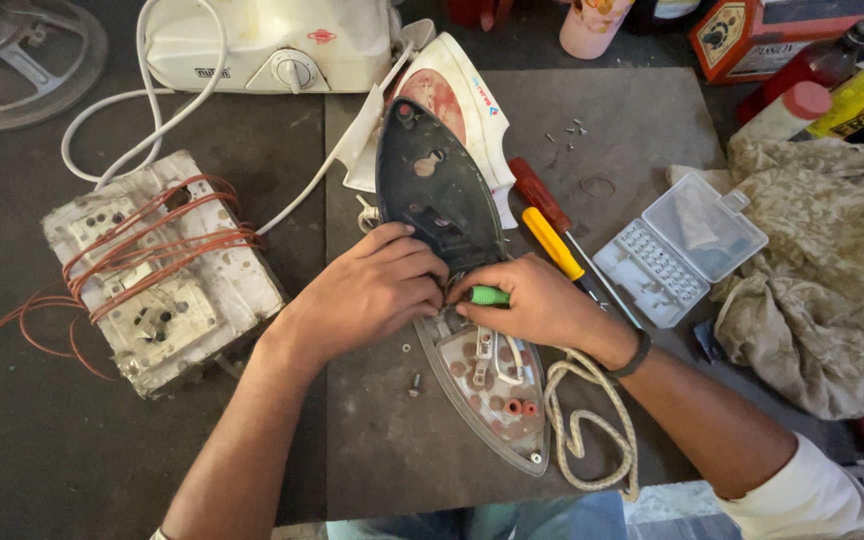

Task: The person disassembles a clothes iron using a screwdriver, removes the base plate, and wipes the metal surface with a cloth. They then reassemble the iron by placing the plate back and tightening screws.

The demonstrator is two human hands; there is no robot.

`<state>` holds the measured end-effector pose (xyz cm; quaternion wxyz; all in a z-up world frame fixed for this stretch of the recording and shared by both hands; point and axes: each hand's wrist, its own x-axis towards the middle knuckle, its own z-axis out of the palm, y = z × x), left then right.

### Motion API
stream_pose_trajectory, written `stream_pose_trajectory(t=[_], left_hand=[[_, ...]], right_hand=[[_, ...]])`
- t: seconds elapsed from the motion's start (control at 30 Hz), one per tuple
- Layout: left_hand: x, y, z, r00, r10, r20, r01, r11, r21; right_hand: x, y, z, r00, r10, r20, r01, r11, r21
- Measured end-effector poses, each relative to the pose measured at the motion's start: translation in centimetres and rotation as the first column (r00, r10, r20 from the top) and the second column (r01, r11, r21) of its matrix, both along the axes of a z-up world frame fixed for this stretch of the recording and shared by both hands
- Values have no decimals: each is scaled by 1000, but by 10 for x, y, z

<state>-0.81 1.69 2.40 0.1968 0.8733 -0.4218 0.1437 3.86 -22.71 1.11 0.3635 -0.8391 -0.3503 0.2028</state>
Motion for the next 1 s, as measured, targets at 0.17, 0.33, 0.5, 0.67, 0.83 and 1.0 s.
stream_pose_trajectory(t=[0.17,0.33,0.5,0.67,0.83,1.0], left_hand=[[1,1,-1,999,-35,-24,34,999,-32],[2,1,-1,998,-49,-30,47,998,-44],[0,1,-1,999,-25,-44,23,999,-46],[0,0,0,999,-29,-44,26,998,-60],[-1,-2,-1,999,-28,-41,26,999,-41],[-2,-3,0,998,-18,-57,17,1000,-16]], right_hand=[[0,0,-1,999,-10,-32,9,1000,-9],[-1,0,-1,1000,8,12,-8,1000,26],[-5,-1,4,995,-89,52,91,995,-40],[-5,-14,5,979,-168,114,170,985,-5],[2,-20,-1,979,-142,144,135,989,60],[3,-18,-2,976,-156,149,159,987,-12]])
